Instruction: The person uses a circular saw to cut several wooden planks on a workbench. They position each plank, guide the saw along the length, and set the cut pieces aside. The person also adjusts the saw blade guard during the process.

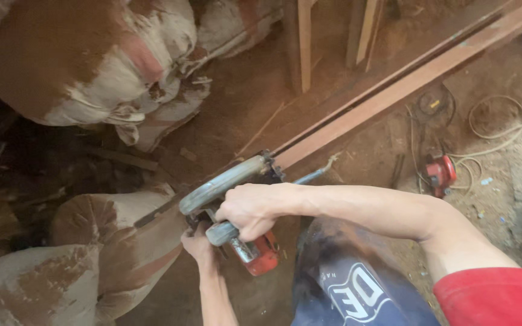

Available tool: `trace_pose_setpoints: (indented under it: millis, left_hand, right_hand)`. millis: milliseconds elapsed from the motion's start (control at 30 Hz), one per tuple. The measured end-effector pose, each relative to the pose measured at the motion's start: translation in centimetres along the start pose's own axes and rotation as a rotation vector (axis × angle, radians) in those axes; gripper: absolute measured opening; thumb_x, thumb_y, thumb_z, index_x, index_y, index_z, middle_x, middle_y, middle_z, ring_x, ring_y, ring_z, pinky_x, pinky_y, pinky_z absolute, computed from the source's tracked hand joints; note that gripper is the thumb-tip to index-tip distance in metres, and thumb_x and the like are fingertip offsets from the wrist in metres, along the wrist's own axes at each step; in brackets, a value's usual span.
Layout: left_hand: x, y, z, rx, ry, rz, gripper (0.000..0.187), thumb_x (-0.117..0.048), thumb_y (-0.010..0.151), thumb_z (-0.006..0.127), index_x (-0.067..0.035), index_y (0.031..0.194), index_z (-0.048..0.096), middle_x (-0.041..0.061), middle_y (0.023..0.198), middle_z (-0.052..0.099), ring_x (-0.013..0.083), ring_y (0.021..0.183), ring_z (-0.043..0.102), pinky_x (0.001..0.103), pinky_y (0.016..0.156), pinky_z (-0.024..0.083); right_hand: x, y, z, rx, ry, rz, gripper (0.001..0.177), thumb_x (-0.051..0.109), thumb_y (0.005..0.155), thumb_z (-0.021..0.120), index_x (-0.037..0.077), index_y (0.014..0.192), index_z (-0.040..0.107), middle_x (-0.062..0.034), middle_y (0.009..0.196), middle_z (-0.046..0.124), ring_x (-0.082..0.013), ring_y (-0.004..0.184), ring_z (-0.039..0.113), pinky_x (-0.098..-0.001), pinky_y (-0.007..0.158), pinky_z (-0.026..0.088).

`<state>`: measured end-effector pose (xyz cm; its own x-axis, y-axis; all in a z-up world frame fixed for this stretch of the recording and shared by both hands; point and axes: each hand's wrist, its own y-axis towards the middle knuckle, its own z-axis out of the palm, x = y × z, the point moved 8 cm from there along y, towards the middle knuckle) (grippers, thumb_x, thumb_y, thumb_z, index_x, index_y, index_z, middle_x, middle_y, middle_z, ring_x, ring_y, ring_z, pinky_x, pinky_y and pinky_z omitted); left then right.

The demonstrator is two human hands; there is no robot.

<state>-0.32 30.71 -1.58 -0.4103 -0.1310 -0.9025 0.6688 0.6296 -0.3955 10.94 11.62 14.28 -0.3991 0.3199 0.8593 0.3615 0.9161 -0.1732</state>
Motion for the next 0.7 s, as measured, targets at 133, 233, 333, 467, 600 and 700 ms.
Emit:
trace_pose_setpoints:
  millis: [133, 233, 333, 467, 600, 700]
  left_hand:
    - [-3.0, -1.7, -0.3, -0.133, 0.141, -0.072, 0.013, -0.004, 0.085, 0.068, 0.005, 0.088, 0.059, 0.010, 0.075, 0.063, 0.0131, 0.053, 0.054, 0.032, 0.045, 0.041]
    - [-7.2, -4.3, -0.3, -0.247, 0.161, -0.086, 0.035, -0.001, 0.076, 0.070, -0.002, 0.101, 0.046, 0.009, 0.075, 0.060, 0.0148, 0.047, 0.052, 0.032, 0.039, 0.041]
    - [-12.4, -6.8, 2.4, -0.195, 0.229, 0.046, 0.046, -0.002, 0.073, 0.076, -0.002, 0.106, 0.045, 0.007, 0.075, 0.054, 0.0135, 0.047, 0.047, 0.030, 0.039, 0.039]
    - [-15.5, -8.2, 8.6, -0.071, 0.255, 0.093, 0.048, -0.002, 0.070, 0.079, -0.002, 0.108, 0.050, 0.005, 0.078, 0.058, 0.0122, 0.051, 0.051, 0.028, 0.040, 0.041]
    - [-13.6, -9.6, 16.2, 0.122, 0.177, 0.011, 0.046, -0.009, 0.072, 0.082, -0.002, 0.108, 0.054, 0.006, 0.079, 0.063, 0.0119, 0.056, 0.060, 0.030, 0.040, 0.047]
    - [-10.5, -10.7, 22.5, 0.232, -0.190, -0.034, 0.034, -0.021, 0.085, 0.075, 0.002, 0.103, 0.058, 0.007, 0.080, 0.064, 0.0151, 0.059, 0.063, 0.032, 0.048, 0.053]
  right_hand:
    - [-0.9, -2.3, -1.0, 0.033, 0.104, -0.092, 0.043, 0.023, 0.062, 0.080, 0.005, 0.101, 0.072, -0.0207, 0.083, 0.073, -0.0417, 0.080, 0.069, -0.0494, 0.071, 0.055]
    - [-2.9, -7.1, -2.7, -0.013, 0.298, -0.099, 0.049, 0.019, 0.066, 0.079, 0.008, 0.113, 0.073, -0.0147, 0.094, 0.077, -0.0328, 0.084, 0.074, -0.0425, 0.072, 0.057]
    - [-4.0, -11.9, -3.7, -0.119, 0.357, -0.053, 0.043, 0.010, 0.071, 0.075, 0.008, 0.113, 0.073, -0.0121, 0.094, 0.078, -0.0267, 0.082, 0.076, -0.0359, 0.073, 0.058]
    - [-4.5, -17.4, -5.3, -0.292, 0.400, -0.024, 0.039, 0.003, 0.073, 0.074, 0.007, 0.112, 0.073, -0.0110, 0.088, 0.077, -0.0208, 0.075, 0.072, -0.0321, 0.071, 0.059]
    - [-6.5, -24.2, -8.4, -0.436, 0.400, 0.098, 0.041, 0.004, 0.072, 0.077, 0.006, 0.112, 0.072, -0.0079, 0.089, 0.078, -0.0121, 0.078, 0.073, -0.0293, 0.072, 0.060]
    - [-9.7, -30.6, -11.3, -0.538, 0.343, 0.227, 0.042, 0.006, 0.071, 0.081, 0.006, 0.113, 0.074, -0.0067, 0.090, 0.080, -0.0101, 0.079, 0.073, -0.0283, 0.074, 0.060]
